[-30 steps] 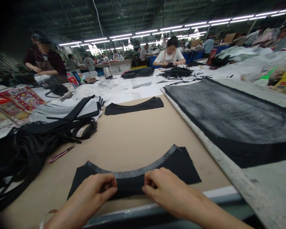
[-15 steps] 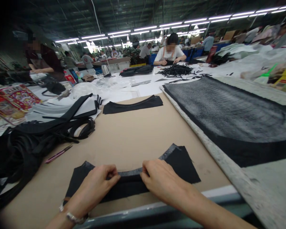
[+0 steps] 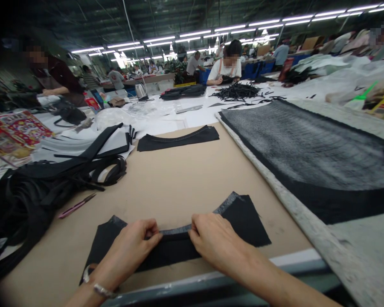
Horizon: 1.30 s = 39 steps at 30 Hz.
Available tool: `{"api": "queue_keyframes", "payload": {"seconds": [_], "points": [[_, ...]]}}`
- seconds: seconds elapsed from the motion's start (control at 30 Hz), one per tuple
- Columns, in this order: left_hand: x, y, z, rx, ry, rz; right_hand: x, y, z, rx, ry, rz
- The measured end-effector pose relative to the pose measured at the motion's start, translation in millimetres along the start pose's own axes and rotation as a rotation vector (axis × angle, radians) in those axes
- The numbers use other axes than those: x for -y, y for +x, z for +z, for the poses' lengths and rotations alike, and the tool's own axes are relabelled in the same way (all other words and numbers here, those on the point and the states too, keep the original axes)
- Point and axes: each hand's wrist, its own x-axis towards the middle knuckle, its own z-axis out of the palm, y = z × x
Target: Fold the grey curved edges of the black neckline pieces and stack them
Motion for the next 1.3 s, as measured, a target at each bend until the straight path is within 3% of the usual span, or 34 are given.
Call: {"api": "queue_keyframes", "payload": {"seconds": [1.3], "points": [[-4.3,0.2,6.7,0.031,0.031,-0.027,-3.2,4.1,0.2,0.006,-0.069,0.027]]}}
